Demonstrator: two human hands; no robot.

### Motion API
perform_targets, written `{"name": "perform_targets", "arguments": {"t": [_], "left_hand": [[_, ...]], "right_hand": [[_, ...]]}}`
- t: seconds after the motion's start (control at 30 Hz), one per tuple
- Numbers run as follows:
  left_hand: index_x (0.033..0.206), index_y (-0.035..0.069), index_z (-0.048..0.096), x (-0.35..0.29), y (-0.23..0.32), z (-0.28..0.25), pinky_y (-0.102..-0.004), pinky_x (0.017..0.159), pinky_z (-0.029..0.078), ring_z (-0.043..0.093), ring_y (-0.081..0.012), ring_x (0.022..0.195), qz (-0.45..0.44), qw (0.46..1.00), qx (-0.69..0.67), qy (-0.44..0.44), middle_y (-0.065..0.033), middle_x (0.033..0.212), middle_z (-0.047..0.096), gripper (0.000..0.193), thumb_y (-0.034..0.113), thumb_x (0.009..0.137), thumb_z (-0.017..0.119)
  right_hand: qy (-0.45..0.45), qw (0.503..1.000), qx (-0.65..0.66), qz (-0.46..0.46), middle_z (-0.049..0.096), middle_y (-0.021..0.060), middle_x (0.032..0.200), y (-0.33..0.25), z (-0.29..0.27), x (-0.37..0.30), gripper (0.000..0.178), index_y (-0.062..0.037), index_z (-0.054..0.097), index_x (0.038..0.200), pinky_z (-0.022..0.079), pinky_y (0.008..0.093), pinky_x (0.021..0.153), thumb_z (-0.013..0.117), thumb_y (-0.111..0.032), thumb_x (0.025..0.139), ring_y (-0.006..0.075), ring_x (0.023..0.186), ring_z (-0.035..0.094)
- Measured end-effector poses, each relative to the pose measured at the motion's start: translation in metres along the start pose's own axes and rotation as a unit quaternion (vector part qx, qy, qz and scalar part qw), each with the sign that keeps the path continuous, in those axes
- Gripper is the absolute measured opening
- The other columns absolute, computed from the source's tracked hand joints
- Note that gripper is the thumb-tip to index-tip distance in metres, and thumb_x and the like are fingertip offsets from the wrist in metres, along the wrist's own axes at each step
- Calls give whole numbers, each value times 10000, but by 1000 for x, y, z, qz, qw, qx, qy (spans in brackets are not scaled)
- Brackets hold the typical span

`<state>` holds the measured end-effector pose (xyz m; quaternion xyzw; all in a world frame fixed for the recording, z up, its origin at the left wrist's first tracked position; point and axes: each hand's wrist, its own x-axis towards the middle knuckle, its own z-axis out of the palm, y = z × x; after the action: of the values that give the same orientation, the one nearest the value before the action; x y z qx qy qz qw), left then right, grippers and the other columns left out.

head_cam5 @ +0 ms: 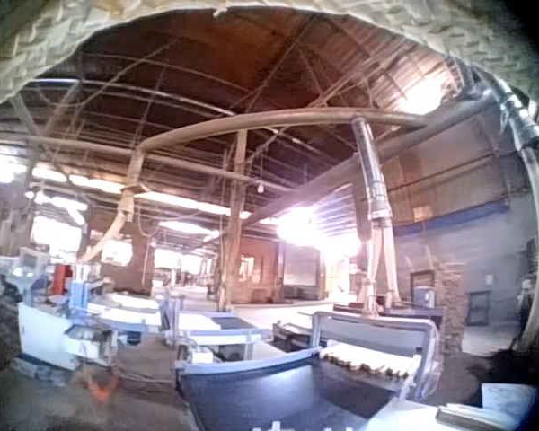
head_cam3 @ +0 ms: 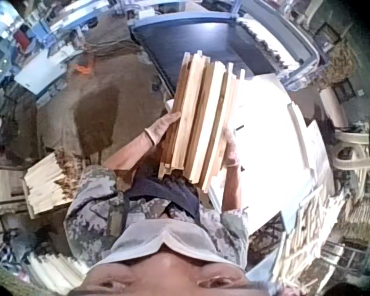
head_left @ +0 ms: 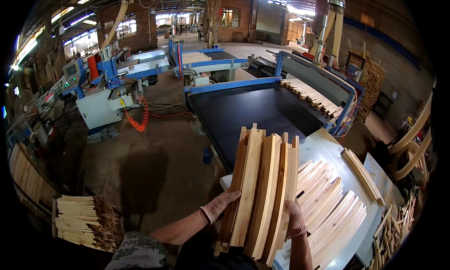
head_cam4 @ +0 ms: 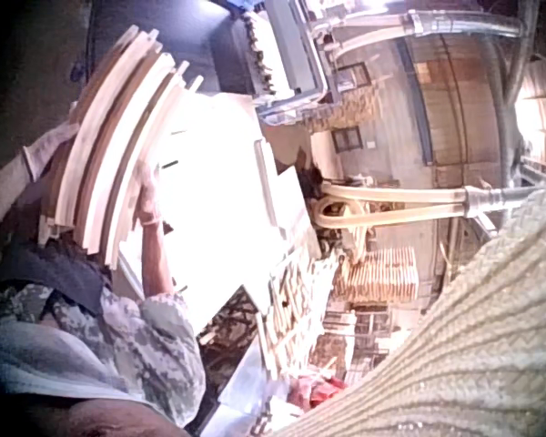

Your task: The person gathers wooden slats from a table and feeds them onto the conveyor belt of a woodworking machine.

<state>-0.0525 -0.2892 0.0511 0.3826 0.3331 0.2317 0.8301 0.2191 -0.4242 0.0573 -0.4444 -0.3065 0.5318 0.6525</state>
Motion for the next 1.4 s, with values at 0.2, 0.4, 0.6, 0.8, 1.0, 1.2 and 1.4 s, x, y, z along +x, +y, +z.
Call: {"name": "perform_targets", "arguments": {"t": [0.2, 0.4, 0.6, 0.8, 1.0, 1.2, 1.4], "left_hand": [[1622, 60, 443, 46, 40, -57, -333, 1180, 486, 593, -163, 1370, 35, 999, 14, -2, -83, 1489, 625, 737, 413, 1047, 740], [1683, 74, 360, 115, 93, -137, -340, 1275, 382, 509, -174, 1463, -21, 996, 11, -83, -88, 1596, 532, 713, 373, 1106, 652], [1700, 101, 307, 184, 115, -222, -364, 1156, 497, 582, -188, 1364, -23, 986, -19, -163, -88, 1519, 582, 919, 448, 1002, 794], [1689, 38, 285, 176, 179, -218, -358, 1229, 420, 520, -221, 1440, -82, 972, 75, -207, -133, 1572, 514, 992, 525, 984, 784], [1541, 33, 539, 190, 208, -218, -425, 1105, 543, 652, -237, 1279, -104, 966, 53, -231, -121, 1400, 690, 755, 528, 1007, 737], [1548, 64, 546, 236, 223, -206, -462, 1123, 535, 631, -288, 1325, -98, 968, 131, -189, -155, 1455, 647, 807, 578, 963, 756], [1524, 63, 576, 285, 224, -188, -430, 1116, 537, 629, -247, 1330, -92, 959, 150, -223, -124, 1470, 643, 757, 564, 982, 744]], "right_hand": [[28, 1000, 3, 8, 640, 150, 1391, 24, 23, 71, 949, 33, 433, 1550, 546, 436, 1082, 807, -513, 870, 260, 1270, 638], [90, 996, 5, -16, 660, 160, 1353, 45, 84, 132, 788, 15, 458, 1540, 613, 415, 959, 728, -386, 918, 274, 1139, 713], [142, 987, -41, -59, 704, 122, 1312, 103, 100, 168, 670, 6, 593, 1446, 573, 380, 1001, 649, -519, 1035, 241, 1156, 699], [196, 978, 35, -67, 692, 182, 1364, 90, 187, 170, 727, 10, 548, 1495, 614, 456, 1018, 666, -526, 1019, 313, 1199, 708], [292, 954, -1, -72, 689, 167, 1345, 117, 144, 187, 594, -1, 540, 1511, 525, 498, 1138, 573, -405, 1076, 307, 1235, 678], [281, 957, 23, -70, 570, 137, 1471, 90, 153, 224, 913, 11, 423, 1604, 351, 436, 1214, 773, -479, 918, 271, 1366, 502], [296, 950, 56, -83, 574, 134, 1445, 84, 129, 241, 893, 11, 417, 1584, 413, 427, 1168, 782, -453, 914, 252, 1342, 527]]}}
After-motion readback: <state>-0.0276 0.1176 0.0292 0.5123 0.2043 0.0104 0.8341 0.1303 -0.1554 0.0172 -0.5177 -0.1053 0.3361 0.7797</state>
